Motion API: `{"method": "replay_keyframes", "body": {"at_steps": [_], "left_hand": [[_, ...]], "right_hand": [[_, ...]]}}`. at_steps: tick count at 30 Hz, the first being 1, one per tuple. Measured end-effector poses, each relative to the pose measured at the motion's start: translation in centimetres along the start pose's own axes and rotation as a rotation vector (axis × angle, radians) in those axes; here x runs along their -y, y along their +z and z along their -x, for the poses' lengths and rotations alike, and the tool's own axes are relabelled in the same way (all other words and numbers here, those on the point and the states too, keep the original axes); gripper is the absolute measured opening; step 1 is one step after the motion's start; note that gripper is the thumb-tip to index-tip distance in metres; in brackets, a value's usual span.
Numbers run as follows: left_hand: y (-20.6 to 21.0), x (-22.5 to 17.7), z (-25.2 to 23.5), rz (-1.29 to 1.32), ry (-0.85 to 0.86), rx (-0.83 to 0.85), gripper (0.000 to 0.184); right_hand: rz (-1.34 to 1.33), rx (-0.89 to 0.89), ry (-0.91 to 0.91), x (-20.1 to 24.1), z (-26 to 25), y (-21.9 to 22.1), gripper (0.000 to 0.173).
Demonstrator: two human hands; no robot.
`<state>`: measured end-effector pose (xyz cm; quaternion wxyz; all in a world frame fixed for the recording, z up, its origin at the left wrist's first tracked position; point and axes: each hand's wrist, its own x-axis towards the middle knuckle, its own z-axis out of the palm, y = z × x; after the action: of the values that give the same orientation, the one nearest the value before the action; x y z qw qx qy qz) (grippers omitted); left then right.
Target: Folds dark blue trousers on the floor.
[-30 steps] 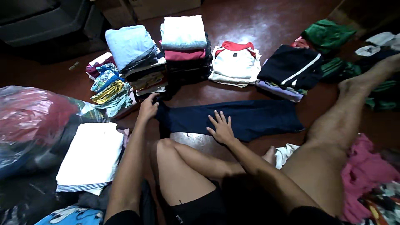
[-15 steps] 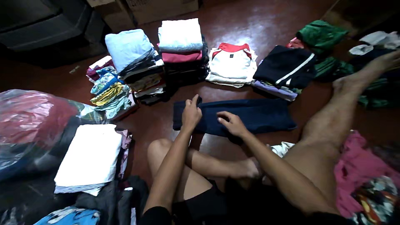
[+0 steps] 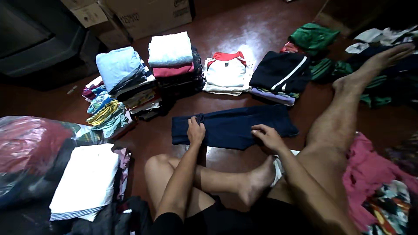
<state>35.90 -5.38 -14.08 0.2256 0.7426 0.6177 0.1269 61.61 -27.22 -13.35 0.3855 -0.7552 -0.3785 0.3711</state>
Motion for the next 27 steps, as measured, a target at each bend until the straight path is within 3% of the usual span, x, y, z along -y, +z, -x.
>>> {"method": "replay_keyframes", "body": {"at_steps": [2,4,6,9,12,14,16,21,23,26,27], "left_hand": [[-0.5,-0.6,-0.1,-0.027,0.009,0.001,0.048],[-0.6,-0.6,-0.6,-0.055,0.040,0.175,0.064],[-0.7,0.7,-1.5,-0.049,0.125,0.258,0.066],[-4.2,2.8,-2.2,-0.001,0.196,0.049,0.046],[-7.9,5.7,-2.5,0.095,-0.093,-0.068,0.051],[-7.8,8.6,-3.7,0.260,-0.321,0.037,0.066],[-6.3,11.0,-4.7,0.444,-0.463,0.132,0.068],[-5.5,11.2,-5.4,0.495,-0.461,0.142,0.053],[-5.4,11.5,-5.7,0.443,-0.432,0.137,0.052],[-6.0,11.5,-5.4,0.561,-0.440,0.131,0.052],[-6.1,11.6,-5.2,0.637,-0.456,0.121,0.052]], "right_hand": [[0.033,0.016,0.000,-0.3,-0.6,0.5,0.034],[0.061,0.028,-0.003,-0.6,-0.6,0.7,0.034],[0.085,0.032,-0.005,-1.0,-0.2,0.8,0.034],[0.105,0.010,-0.001,-0.6,0.1,0.8,0.033],[0.180,-0.028,-0.040,-0.8,0.4,1.8,0.031],[0.291,-0.034,-0.121,-0.6,0.4,3.1,0.033],[0.363,-0.024,-0.223,0.4,0.4,5.0,0.033],[0.358,0.172,-0.322,4.9,-1.9,11.5,0.035],[0.349,0.139,-0.294,6.7,-4.3,14.6,0.040],[0.423,0.073,-0.200,9.1,-7.2,18.7,0.064],[0.459,0.055,-0.183,9.4,-7.9,19.6,0.059]]}}
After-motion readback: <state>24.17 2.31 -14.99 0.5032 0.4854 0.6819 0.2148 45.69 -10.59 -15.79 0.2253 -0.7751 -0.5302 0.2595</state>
